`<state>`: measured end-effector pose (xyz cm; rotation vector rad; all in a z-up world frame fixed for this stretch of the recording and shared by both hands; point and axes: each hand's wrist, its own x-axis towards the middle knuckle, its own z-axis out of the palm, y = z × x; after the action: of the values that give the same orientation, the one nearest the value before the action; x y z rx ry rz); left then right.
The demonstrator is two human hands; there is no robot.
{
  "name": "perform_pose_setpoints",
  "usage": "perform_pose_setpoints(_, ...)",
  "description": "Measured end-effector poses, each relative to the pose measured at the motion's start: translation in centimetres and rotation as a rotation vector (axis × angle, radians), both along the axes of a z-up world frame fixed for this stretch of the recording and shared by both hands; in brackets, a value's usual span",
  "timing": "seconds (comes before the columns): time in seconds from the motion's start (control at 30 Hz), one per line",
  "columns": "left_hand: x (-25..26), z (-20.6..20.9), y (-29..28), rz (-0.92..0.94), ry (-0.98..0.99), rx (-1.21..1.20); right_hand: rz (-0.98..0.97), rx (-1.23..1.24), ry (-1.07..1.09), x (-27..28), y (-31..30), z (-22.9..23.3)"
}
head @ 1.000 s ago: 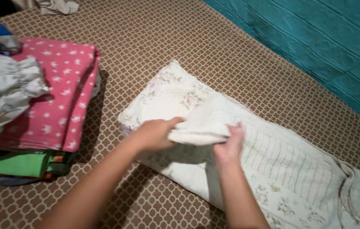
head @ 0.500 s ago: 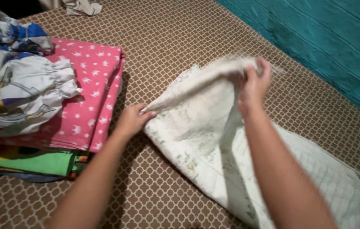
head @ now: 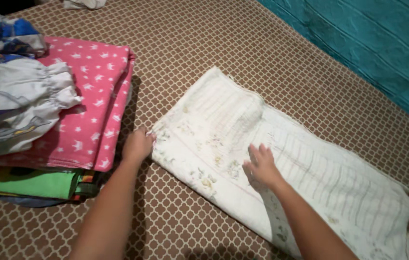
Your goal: The person folds a white floral blanket, a pink star-patterned cloth, a green floral cloth, and a blue patterned garment by hand, stacking them on a bed.
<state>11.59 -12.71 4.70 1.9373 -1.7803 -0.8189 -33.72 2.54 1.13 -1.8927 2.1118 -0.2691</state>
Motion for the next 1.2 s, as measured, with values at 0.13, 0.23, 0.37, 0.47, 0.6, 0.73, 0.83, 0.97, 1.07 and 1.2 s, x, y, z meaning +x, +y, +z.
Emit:
perform_pose_setpoints(0.13, -1.5, -0.6, 1.6, 0.090, -0.072, -0.011, -0.090, 0.172, 0.072, 1.2, 6.4, 2.9)
perform_pose_setpoints(0.23, -0.7, -5.6, 3.1, 0.097, -0.113, -0.518, -0.117, 0.178, 0.145, 1.7, 10.7, 5.3)
perform_pose_setpoints(0.37, 3.1, -11.9, -0.8, -0.017, -0.216, -0.373, -0.240, 0.219, 0.172, 0.0, 15.0, 7.1)
perform_pose_setpoints(0.47, 3.7, -12.7, -1.5, 0.227, -0.110, -0.302, -0.313, 0.257, 0.194, -2.4, 17.5, 7.7)
perform_pose_setpoints(0.6, 0.1, -12.2, 1.7, 0.495, 0.158, -0.546, -0.390, 0.237, 0.195, -5.9, 20.2, 7.0)
perform_pose_setpoints(0.73, -5.8, -9.4, 9.5, 0.507, 0.818, -0.035, -0.420, 0.165, 0.185, -7.9, 22.9, 5.9)
perform_pose_setpoints(0.83, -10.0, -7.9, 13.9, 0.515, 0.996, 0.316, -0.400, 0.129, 0.230, -8.1, 24.5, 5.4)
perform_pose_setpoints(0.97, -8.0, -7.6, 11.4, 0.280, 0.447, 0.016, -0.467, 0.188, 0.187, -8.5, 26.0, 6.1)
perform_pose_setpoints(1.07, -6.8, -8.5, 9.0, 0.357, 0.198, -0.001, -0.537, 0.190, 0.176, -9.7, 27.5, 6.5)
perform_pose_setpoints(1.2, -7.4, -11.7, 9.0, 0.402, 0.519, -0.081, -0.588, 0.133, 0.207, -12.1, 30.6, 5.7)
